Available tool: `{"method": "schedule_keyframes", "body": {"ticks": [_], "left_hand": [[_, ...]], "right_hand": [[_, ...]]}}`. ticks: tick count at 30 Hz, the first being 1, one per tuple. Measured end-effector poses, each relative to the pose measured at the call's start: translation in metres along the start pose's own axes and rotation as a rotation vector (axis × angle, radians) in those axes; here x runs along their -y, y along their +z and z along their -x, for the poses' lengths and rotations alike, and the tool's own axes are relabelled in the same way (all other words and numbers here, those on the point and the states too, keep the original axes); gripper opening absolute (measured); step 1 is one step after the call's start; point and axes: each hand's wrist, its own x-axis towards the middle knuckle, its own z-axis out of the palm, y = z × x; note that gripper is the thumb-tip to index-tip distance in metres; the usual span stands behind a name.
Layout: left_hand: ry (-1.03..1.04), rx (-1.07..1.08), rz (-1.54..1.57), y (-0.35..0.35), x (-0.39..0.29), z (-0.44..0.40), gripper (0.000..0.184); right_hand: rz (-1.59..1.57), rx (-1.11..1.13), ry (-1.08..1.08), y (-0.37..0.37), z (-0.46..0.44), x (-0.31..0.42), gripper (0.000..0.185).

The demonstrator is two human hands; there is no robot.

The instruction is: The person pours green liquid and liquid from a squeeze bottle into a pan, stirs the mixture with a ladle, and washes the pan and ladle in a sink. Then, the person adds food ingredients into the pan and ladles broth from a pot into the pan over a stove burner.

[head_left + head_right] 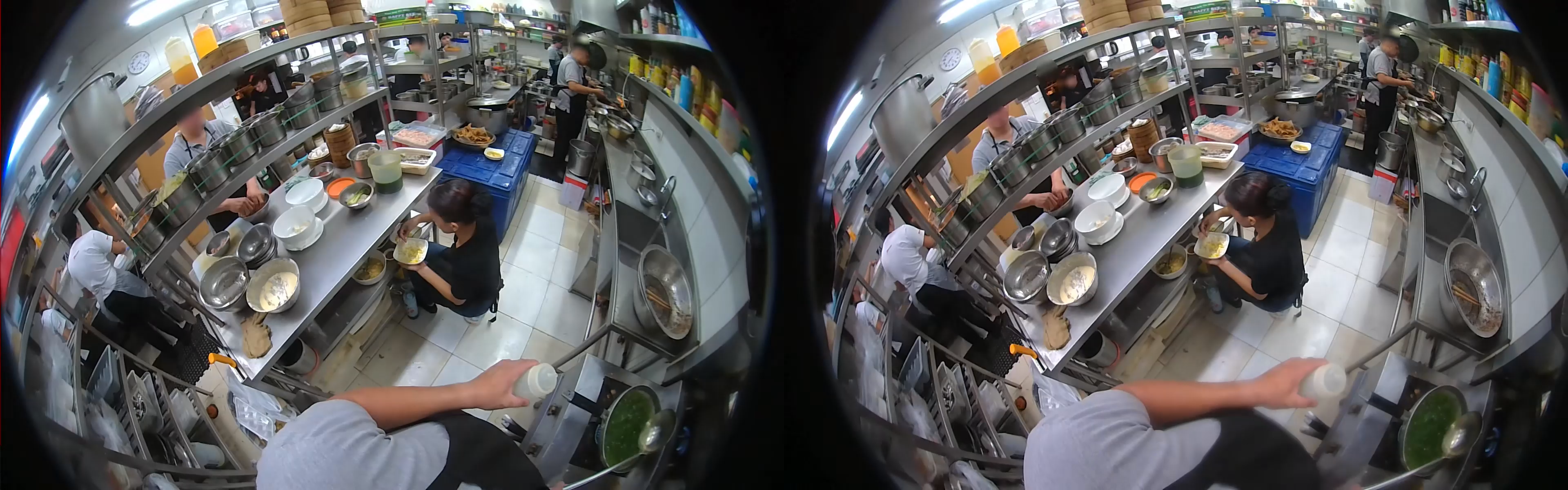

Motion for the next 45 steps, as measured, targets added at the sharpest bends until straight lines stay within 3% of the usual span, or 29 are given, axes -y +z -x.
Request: {"method": "schedule_keyframes", "body": {"ticks": [11, 12, 14, 15, 16, 17, 18, 19, 21, 26, 28, 31, 36, 45], "left_hand": [[0.057, -0.046, -0.109, 0.011, 0.018, -0.008, 0.08], [0.076, -0.032, -0.115, 0.017, 0.02, -0.009, 0.081], [0.162, -0.093, -0.184, 0.036, 0.06, -0.02, 0.082], [0.089, -0.012, -0.232, 0.03, 0.049, -0.031, 0.083], [0.129, -0.045, -0.367, 0.04, 0.054, -0.04, 0.08], [0.203, -0.043, -0.399, 0.042, 0.04, -0.053, 0.078], [0.294, 0.025, -0.425, 0.046, 0.028, -0.073, 0.074], [0.381, 0.037, -0.449, 0.052, 0.001, -0.089, 0.072], [0.515, 0.102, -0.495, 0.074, -0.037, -0.116, 0.068], [0.87, 0.125, -0.729, 0.126, -0.087, -0.182, 0.061], [1.103, 0.084, -1.004, 0.153, -0.103, -0.204, 0.052], [1.309, 0.122, -1.062, 0.19, -0.127, -0.226, 0.044], [1.49, 0.154, -1.156, 0.256, -0.147, -0.248, 0.031], [1.34, 0.081, -1.47, 0.312, -0.18, -0.296, 0.025]], "right_hand": [[-0.127, -0.006, 0.118, -0.001, 0.007, 0.057, 0.033], [-0.397, -0.004, 0.21, 0.016, 0.002, 0.05, 0.035], [-0.534, 0.121, 0.322, -0.013, 0.019, 0.081, 0.041], [-0.595, 0.18, 0.384, -0.025, 0.026, 0.099, 0.046], [-0.489, 0.18, 0.372, -0.028, 0.029, 0.089, 0.037], [-0.384, 0.179, 0.361, -0.032, 0.029, 0.077, 0.029], [-0.336, 0.091, 0.172, -0.038, 0.036, 0.085, 0.02], [-0.598, 0.12, 0.39, -0.041, 0.031, 0.082, 0.016], [-0.452, 0.063, 0.396, -0.075, 0.031, 0.13, 0.009], [-0.519, 0.074, 0.445, -0.083, 0.026, 0.121, 0.009], [-0.546, 0.057, 0.452, -0.09, 0.029, 0.121, 0.009], [-0.563, 0.05, 0.461, -0.096, 0.036, 0.119, 0.009], [-0.618, 0.023, 0.482, -0.098, 0.043, 0.118, 0.01], [-0.698, 0.0, 0.531, -0.096, 0.053, 0.12, 0.011]]}}
